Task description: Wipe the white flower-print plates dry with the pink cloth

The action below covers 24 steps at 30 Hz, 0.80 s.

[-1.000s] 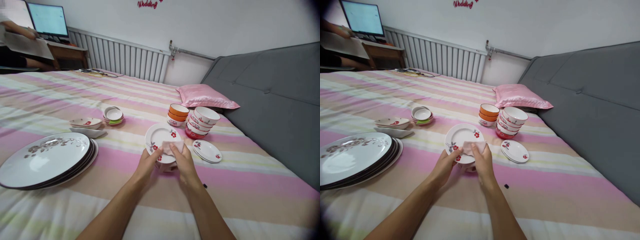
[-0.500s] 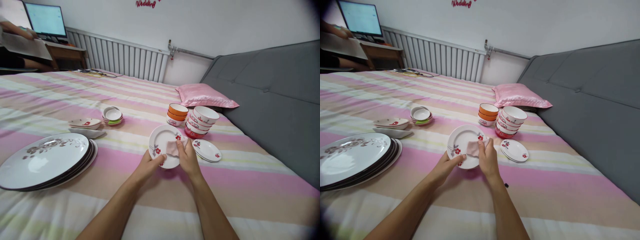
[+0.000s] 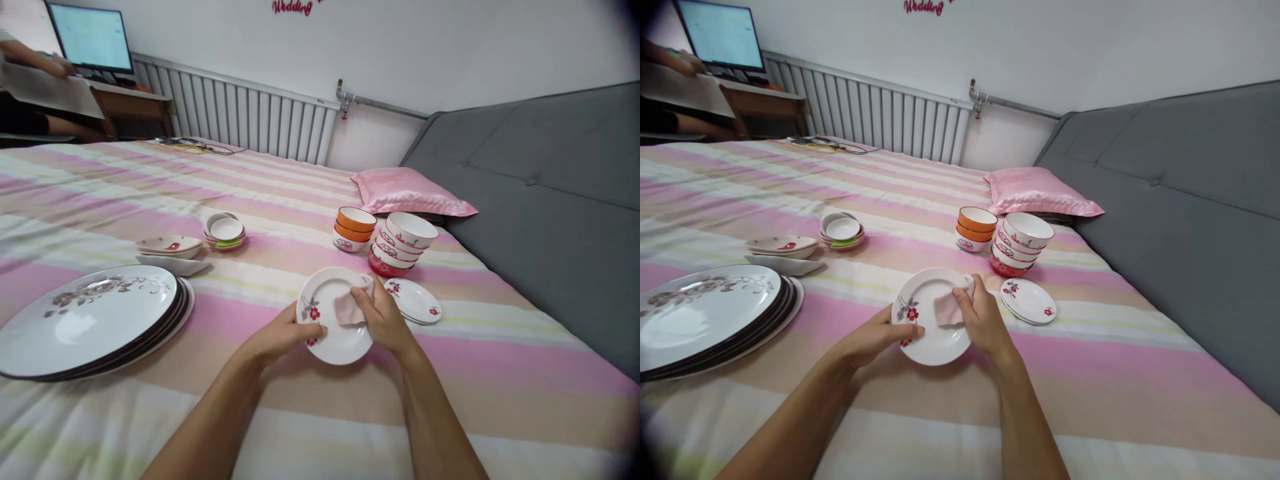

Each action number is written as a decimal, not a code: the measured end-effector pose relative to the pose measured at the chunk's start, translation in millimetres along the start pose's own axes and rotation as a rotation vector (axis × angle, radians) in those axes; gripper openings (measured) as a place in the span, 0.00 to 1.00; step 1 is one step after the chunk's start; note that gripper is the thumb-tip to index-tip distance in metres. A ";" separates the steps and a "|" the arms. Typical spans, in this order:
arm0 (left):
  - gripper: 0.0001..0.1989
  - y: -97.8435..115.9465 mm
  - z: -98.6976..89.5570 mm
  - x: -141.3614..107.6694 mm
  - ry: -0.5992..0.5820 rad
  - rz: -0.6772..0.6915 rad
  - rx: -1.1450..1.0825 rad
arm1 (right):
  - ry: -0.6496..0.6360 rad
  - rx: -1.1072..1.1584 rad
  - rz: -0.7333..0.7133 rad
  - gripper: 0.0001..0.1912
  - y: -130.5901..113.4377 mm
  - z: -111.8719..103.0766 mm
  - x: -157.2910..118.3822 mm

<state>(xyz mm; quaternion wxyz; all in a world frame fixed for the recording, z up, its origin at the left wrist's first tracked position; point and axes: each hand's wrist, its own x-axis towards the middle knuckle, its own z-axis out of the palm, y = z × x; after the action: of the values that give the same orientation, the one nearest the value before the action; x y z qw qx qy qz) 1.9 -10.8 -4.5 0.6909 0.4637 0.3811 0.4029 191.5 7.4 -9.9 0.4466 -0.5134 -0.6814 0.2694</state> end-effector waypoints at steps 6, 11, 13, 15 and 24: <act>0.17 -1.4 -10.3 -1.6 -0.147 -0.151 0.074 | -0.240 0.014 0.018 0.12 -8.8 -8.1 -5.7; 0.19 -2.0 -10.6 -3.5 -0.165 -0.313 0.054 | -0.387 0.065 0.029 0.12 -16.5 -8.3 -8.6; 0.17 -2.8 -8.2 -2.0 -0.146 -0.344 -0.010 | -0.385 0.097 0.037 0.11 -16.7 -6.7 -8.5; 0.12 -3.6 -5.9 1.2 -0.093 -0.324 -0.107 | -0.349 0.151 0.058 0.11 -15.1 -4.3 -7.4; 0.21 -8.8 5.6 13.6 -0.034 0.037 -0.220 | 0.293 0.465 0.356 0.17 12.8 22.0 6.4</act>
<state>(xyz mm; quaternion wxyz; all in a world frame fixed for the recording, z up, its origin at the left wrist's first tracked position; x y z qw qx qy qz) 14.0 -2.5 -13.3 0.7363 0.3989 0.3143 0.4472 177.4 19.6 -28.4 0.5912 -0.5420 -0.4297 0.4147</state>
